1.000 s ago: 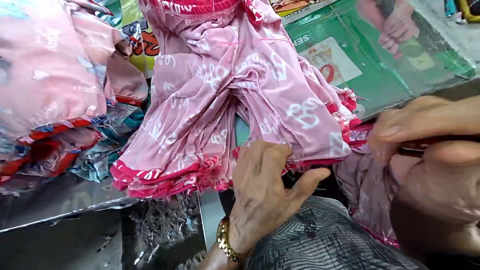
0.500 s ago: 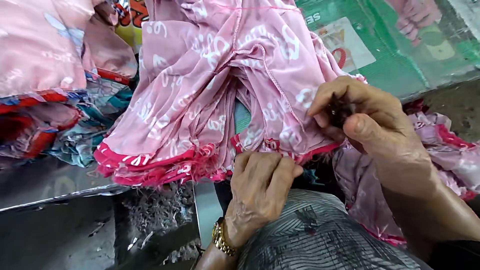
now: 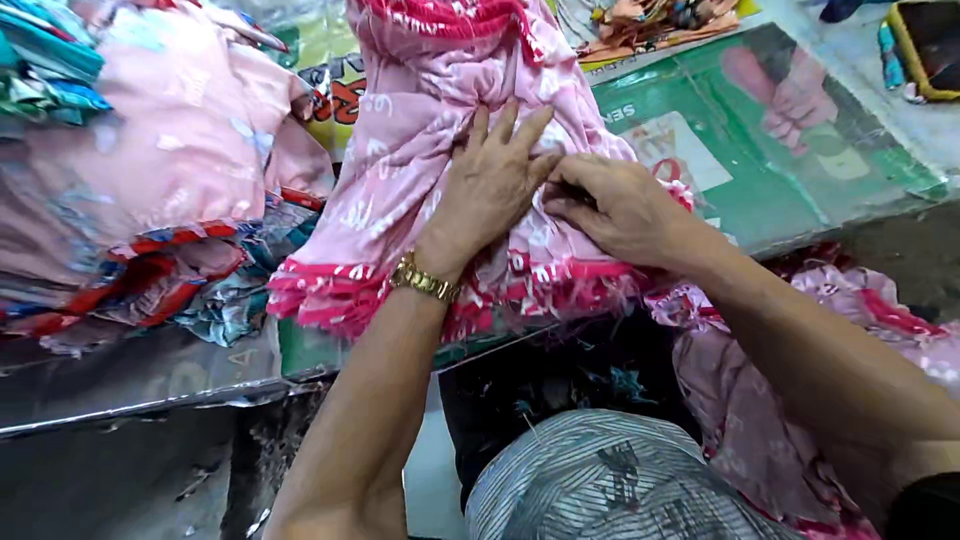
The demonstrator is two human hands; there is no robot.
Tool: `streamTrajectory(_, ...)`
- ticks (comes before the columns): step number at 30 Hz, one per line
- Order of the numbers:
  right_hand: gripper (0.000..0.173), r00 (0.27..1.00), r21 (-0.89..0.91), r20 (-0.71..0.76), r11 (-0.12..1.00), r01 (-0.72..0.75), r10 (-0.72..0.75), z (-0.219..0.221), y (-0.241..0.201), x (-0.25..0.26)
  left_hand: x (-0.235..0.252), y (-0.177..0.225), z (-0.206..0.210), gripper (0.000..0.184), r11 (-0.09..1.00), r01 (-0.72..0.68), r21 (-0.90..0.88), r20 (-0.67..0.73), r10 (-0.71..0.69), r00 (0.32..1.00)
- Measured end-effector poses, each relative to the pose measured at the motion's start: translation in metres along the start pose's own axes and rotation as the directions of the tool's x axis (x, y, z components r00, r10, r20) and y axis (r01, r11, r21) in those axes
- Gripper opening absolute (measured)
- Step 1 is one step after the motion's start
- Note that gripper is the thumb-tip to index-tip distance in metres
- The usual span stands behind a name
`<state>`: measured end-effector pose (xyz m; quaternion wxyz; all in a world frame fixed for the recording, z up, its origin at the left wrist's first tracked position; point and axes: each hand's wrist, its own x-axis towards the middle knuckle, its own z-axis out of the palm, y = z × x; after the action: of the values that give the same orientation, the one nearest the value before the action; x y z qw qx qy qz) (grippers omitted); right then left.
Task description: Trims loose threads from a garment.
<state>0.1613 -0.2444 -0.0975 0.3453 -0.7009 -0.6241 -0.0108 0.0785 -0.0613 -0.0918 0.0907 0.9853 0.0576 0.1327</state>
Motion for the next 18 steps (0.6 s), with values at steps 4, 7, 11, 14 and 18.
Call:
streamTrajectory(4, 0.023, 0.996, 0.150, -0.072, 0.988, -0.044, 0.055, 0.003, 0.003, 0.003, -0.012, -0.004, -0.013, 0.053, 0.989, -0.059, -0.133, -0.059, 0.052, 0.997)
streamTrajectory(7, 0.018, 0.965, 0.189, -0.249, 0.981, -0.033, 0.080, -0.005, -0.012, -0.020, -0.068, 0.035, -0.041, 0.031, 0.949, -0.038, -0.313, -0.227, -0.036, 0.973)
streamTrajectory(11, 0.017, 0.940, 0.265, -0.338, 0.962, 0.062, 0.033, -0.020, -0.038, -0.047, -0.110, 0.070, -0.024, 0.024, 0.937, -0.087, -0.339, -0.510, -0.105, 0.854)
streamTrajectory(14, 0.032, 0.970, 0.408, -0.242, 0.909, 0.082, 0.021, -0.014, -0.045, -0.048, -0.123, 0.083, 0.000, 0.042, 0.972, 0.045, -0.231, -0.472, -0.152, 0.868)
streamTrajectory(18, 0.048, 0.996, 0.408, -0.075, 0.913, -0.019, 0.054, -0.001, -0.031, -0.043, -0.124, 0.077, 0.017, 0.020, 0.982, 0.062, -0.177, -0.425, -0.133, 0.896)
